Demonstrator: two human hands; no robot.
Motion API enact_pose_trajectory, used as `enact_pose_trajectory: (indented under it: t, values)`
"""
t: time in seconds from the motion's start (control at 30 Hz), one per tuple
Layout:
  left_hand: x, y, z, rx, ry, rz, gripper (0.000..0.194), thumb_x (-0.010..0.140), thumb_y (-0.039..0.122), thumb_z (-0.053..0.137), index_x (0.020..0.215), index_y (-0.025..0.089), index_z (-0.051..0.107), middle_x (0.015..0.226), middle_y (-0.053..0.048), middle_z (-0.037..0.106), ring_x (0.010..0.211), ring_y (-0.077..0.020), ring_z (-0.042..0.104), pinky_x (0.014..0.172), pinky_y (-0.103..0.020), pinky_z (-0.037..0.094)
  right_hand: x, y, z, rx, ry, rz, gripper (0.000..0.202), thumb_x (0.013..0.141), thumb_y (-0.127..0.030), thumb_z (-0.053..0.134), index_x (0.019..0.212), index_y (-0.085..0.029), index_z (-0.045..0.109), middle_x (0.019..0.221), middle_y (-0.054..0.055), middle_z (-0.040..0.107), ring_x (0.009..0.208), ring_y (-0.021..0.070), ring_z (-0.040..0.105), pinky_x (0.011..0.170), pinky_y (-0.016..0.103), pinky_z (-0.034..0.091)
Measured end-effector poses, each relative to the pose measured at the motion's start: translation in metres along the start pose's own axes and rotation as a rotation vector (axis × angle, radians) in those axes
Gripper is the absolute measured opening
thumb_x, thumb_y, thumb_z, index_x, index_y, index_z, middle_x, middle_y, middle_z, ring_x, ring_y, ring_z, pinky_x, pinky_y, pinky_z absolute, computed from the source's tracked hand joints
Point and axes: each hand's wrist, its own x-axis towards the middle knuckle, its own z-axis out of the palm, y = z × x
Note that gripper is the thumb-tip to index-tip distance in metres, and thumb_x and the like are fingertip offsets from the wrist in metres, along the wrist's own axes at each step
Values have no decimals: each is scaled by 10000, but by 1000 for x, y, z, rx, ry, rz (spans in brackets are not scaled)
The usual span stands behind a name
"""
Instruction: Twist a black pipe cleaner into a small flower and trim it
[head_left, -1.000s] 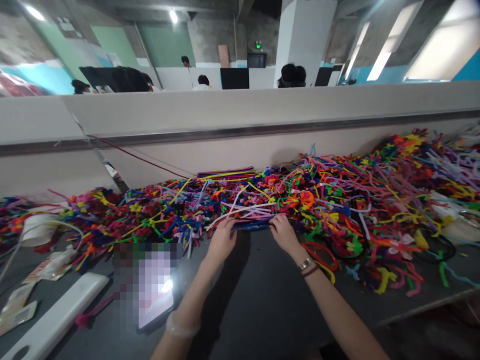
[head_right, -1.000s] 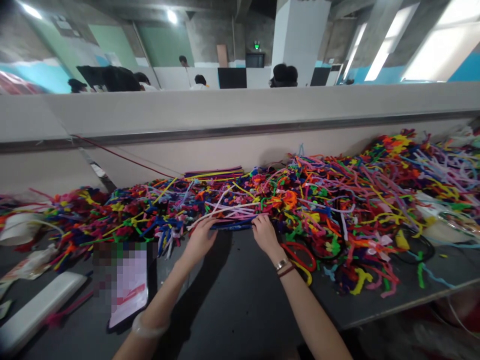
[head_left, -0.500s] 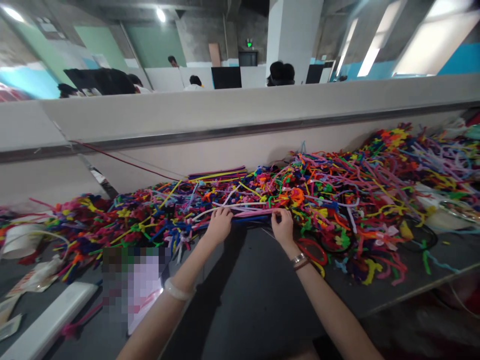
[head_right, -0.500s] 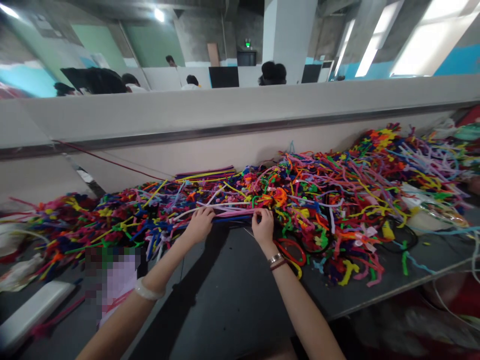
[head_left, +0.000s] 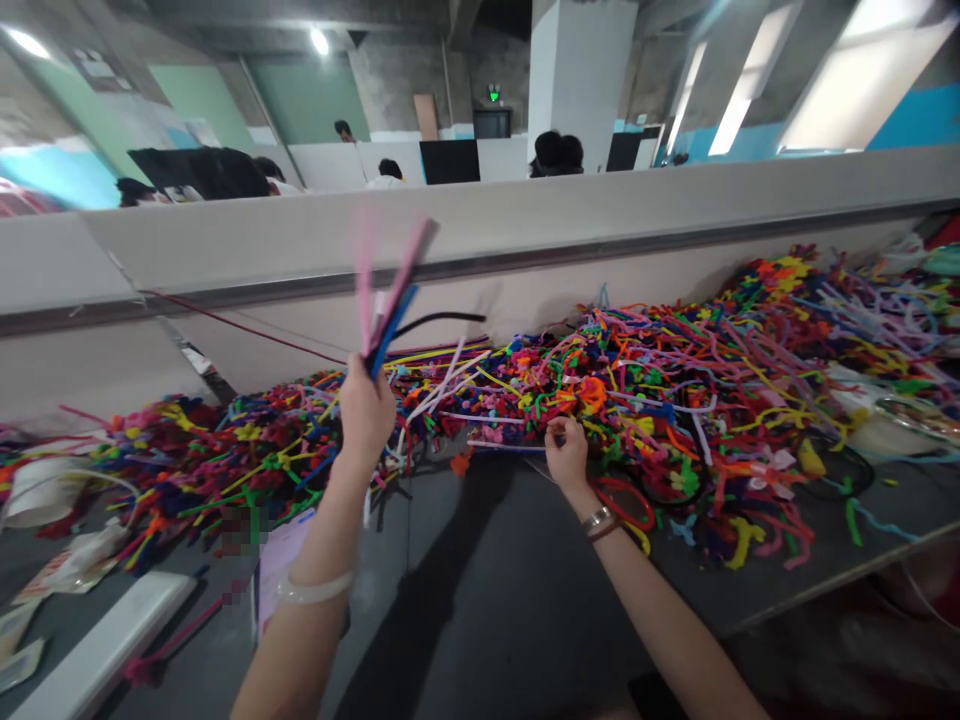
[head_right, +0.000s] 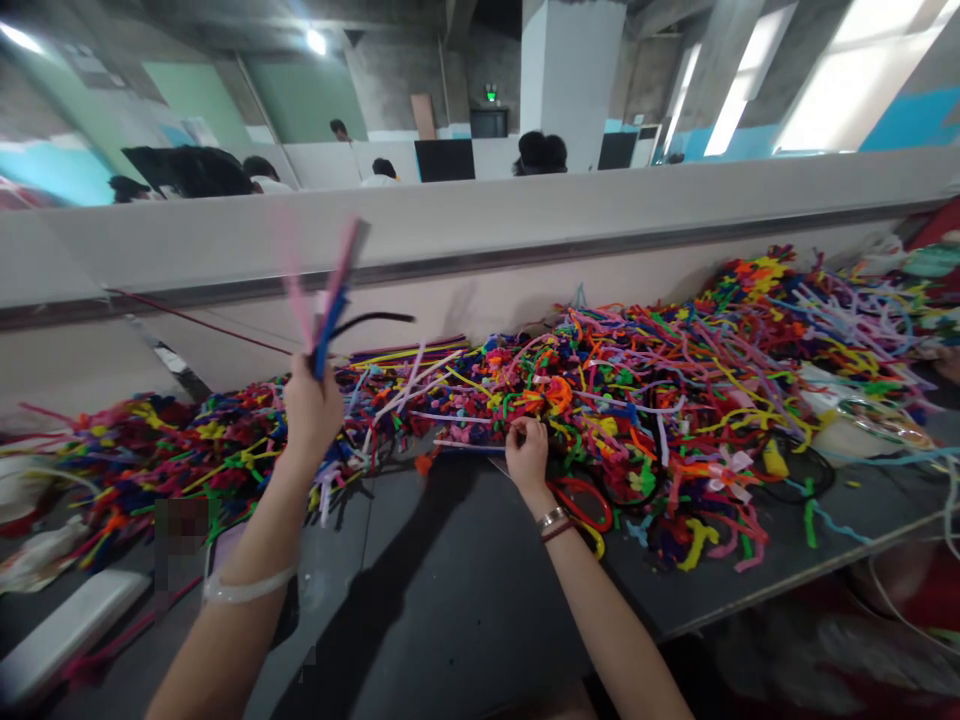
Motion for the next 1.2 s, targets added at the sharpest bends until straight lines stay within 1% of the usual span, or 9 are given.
enact_pose_trajectory:
  t: [0.13, 0.27, 0.4, 0.47, 0.53, 0.6, 0.87, 1.03, 1.2]
  values:
    - [-1, 19, 21, 12, -195, 110, 242, 809, 157, 386, 1033, 107, 461, 827, -133, 636, 733, -230, 624, 666, -307, 440, -1, -2, 0, 10, -23, -17, 74, 760, -158, 439, 773, -170, 511, 748, 59, 538, 742, 196, 487, 713, 337, 409]
    - [10, 23, 16, 55, -271, 153, 273, 845, 216, 315, 1038, 88, 460, 837, -170, 635, 793, -260, 623, 681, -323, 444, -1, -2, -1, 4, -38, -25, 73, 762, -153, 440, 765, -169, 511, 746, 61, 537, 745, 198, 484, 727, 344, 405]
    - [14, 20, -13, 78, -120, 101, 296, 857, 237, 278, 1073, 108, 433, 838, -153, 636, 783, -264, 621, 666, -330, 447, -1, -2, -1, -6, -52, -34, 71, 757, -144, 444, 757, -172, 510, 747, 60, 541, 753, 198, 485, 740, 343, 404]
    - [9, 24, -14, 79, -43, 42, 313, 864, 222, 256, 1106, 110, 419, 896, -159, 628, 846, -258, 610, 695, -329, 444, -2, -2, -1, -10, -58, -36, 71, 752, -140, 446, 748, -173, 509, 735, 57, 540, 747, 197, 483, 736, 341, 405]
    - [1, 30, -4, 74, -291, 43, 282, 836, 180, 312, 1063, 100, 458, 896, -175, 631, 828, -258, 618, 691, -330, 445, -2, -2, -1, -12, -63, -36, 72, 750, -141, 445, 743, -174, 509, 728, 54, 538, 745, 197, 480, 728, 339, 406]
    - [-6, 34, 10, 50, -388, 83, 207, 792, 187, 417, 963, 135, 522, 820, -130, 652, 752, -227, 635, 662, -285, 450, -2, -2, 0, -13, -65, -36, 76, 753, -144, 440, 742, -175, 508, 726, 54, 536, 746, 198, 476, 721, 338, 406]
    - [-42, 45, 21, -130, -375, 208, 291, 860, 283, 313, 1071, 153, 465, 892, -137, 640, 835, -241, 618, 680, -294, 436, -3, 0, 2, 14, -51, -35, 73, 743, -149, 442, 726, -180, 505, 722, 55, 532, 747, 205, 483, 723, 351, 411]
    - [-83, 69, 63, -39, -527, 352, 249, 816, 188, 358, 1033, 150, 473, 883, -142, 636, 785, -256, 624, 657, -332, 452, -3, 7, 1, 29, -23, 0, 65, 712, -152, 457, 735, -176, 513, 765, 74, 540, 770, 221, 487, 739, 377, 411]
    - [-73, 67, 99, -14, -509, 367, 306, 776, 59, 318, 1040, 93, 469, 931, -180, 603, 830, -276, 609, 673, -381, 461, -3, 7, 2, 87, -38, 20, 116, 708, -138, 447, 774, -167, 537, 810, 83, 564, 803, 216, 501, 788, 376, 407]
